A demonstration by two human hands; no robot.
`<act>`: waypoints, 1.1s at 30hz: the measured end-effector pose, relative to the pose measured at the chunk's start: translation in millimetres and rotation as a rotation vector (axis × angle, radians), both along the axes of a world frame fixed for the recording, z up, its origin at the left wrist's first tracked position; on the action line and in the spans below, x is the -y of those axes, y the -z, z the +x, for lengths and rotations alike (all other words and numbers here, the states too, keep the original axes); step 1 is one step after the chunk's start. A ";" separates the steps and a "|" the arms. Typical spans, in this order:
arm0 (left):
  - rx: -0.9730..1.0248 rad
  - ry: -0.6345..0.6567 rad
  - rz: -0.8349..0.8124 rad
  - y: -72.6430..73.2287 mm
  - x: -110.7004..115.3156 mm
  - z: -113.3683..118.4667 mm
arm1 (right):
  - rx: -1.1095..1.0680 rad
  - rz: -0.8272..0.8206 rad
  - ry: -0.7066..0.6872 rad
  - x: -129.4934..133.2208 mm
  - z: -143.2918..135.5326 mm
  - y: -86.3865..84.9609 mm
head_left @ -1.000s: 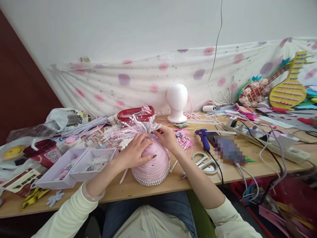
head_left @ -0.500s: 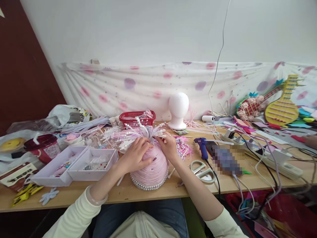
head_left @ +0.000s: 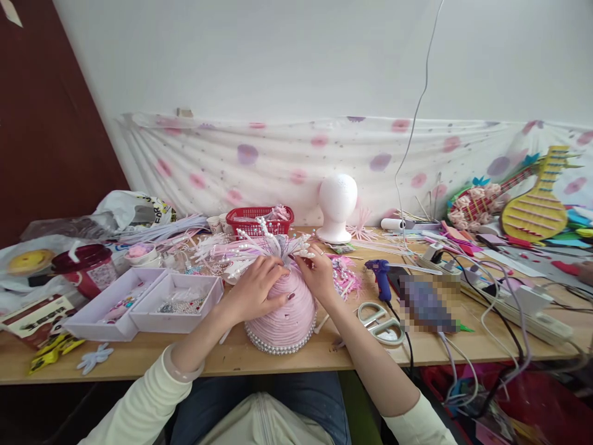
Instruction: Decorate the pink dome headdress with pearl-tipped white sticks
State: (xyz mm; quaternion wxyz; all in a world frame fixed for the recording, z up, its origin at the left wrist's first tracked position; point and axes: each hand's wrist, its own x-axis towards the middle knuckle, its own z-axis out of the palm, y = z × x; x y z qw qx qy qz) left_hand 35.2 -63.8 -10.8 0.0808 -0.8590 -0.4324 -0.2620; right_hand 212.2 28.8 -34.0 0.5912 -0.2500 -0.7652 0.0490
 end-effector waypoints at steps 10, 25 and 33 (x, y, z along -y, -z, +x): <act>0.192 0.038 0.128 6.6 1.1 2.0 | -0.010 -0.138 -0.050 -6.6 -4.6 3.9; -0.175 -0.052 0.111 -92.2 7.5 46.7 | 0.048 -0.135 -0.047 -9.0 -4.4 4.1; -0.159 -0.112 0.181 -76.1 -23.4 45.2 | 0.089 -0.113 -0.019 -8.1 -4.8 2.4</act>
